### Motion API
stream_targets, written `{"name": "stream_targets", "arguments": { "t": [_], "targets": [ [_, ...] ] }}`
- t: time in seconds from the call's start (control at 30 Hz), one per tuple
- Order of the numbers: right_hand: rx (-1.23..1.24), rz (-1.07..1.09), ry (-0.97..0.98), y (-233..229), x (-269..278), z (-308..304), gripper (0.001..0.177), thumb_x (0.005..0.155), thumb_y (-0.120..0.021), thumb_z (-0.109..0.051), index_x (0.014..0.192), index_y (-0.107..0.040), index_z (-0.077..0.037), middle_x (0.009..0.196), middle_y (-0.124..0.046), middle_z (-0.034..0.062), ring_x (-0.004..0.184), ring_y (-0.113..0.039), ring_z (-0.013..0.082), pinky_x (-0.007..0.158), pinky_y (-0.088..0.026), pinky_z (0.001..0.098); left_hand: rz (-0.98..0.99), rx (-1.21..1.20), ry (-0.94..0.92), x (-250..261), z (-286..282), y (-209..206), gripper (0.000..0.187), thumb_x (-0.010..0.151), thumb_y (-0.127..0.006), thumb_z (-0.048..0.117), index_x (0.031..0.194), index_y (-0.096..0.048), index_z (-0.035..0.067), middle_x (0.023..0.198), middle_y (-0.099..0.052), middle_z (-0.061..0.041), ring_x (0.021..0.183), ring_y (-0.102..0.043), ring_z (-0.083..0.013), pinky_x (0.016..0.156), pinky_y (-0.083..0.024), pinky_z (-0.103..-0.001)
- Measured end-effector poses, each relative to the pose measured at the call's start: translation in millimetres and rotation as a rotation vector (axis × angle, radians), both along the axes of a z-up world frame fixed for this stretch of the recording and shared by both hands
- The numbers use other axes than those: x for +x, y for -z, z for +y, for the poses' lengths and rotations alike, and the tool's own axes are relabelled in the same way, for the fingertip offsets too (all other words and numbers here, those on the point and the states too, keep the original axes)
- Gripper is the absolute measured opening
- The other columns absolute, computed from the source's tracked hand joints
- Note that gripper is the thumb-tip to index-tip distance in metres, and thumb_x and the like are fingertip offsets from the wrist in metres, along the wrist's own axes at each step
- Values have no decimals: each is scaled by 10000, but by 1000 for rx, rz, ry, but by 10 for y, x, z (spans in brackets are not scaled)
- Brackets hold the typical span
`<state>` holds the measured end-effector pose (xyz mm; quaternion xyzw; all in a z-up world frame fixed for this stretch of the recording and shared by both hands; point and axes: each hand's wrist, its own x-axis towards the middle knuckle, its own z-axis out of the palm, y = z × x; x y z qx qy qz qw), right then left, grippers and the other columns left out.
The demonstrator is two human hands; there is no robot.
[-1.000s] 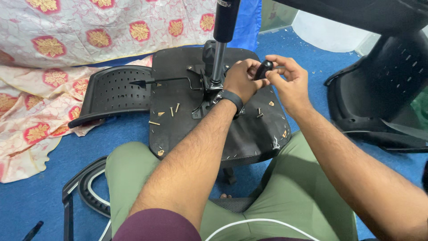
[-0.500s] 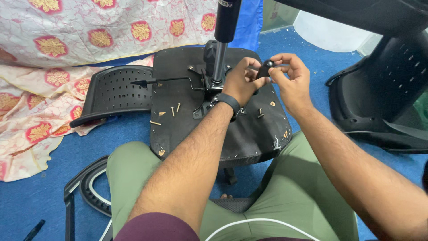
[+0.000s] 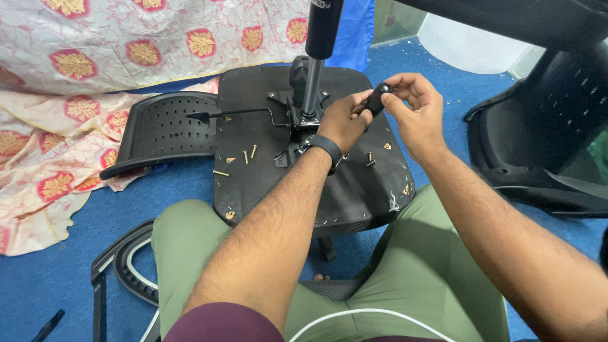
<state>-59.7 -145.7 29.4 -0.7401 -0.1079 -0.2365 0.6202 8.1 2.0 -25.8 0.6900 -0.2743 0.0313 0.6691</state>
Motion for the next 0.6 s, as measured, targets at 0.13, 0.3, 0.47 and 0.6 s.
{"name": "stream_targets", "arguments": {
  "t": [0.13, 0.3, 0.47, 0.6],
  "targets": [
    [-46, -15, -14, 25, -22, 20, 233, 966, -732, 17, 1173, -638, -34, 1101, -654, 17, 1009, -618, 79, 860, -556, 238, 124, 85, -106, -38, 20, -25, 397, 884, -611, 40, 1272, -690, 71, 1041, -785, -74, 917, -757, -139, 833, -605, -264],
    [13, -34, -30, -20, -14, 39, 298, 928, -711, 24, 1170, -563, -69, 1087, -654, 0, 999, -659, 74, 852, -572, 221, 60, 66, -19, -100, 40, -60, 448, 876, -686, 60, 1323, -668, 70, 1045, -788, -76, 954, -741, -117, 867, -575, -259],
    [-47, -14, 40, 7, 12, -27, 232, 964, -670, 27, 1185, -634, -35, 1128, -677, 17, 1005, -655, 76, 834, -550, 222, 146, -59, 67, -81, 33, 19, 441, 897, -701, 80, 1330, -647, 17, 1161, -767, -111, 1031, -744, -150, 915, -585, -278],
    [-180, -45, 164, 21, 2, -3, 226, 979, -712, 2, 1200, -688, -39, 1139, -586, 12, 916, -637, 73, 756, -563, 232, 69, -68, 32, -76, 19, 129, 458, 897, -696, 44, 1347, -623, -2, 1225, -741, -143, 1122, -727, -171, 978, -569, -279]
  ]
}}
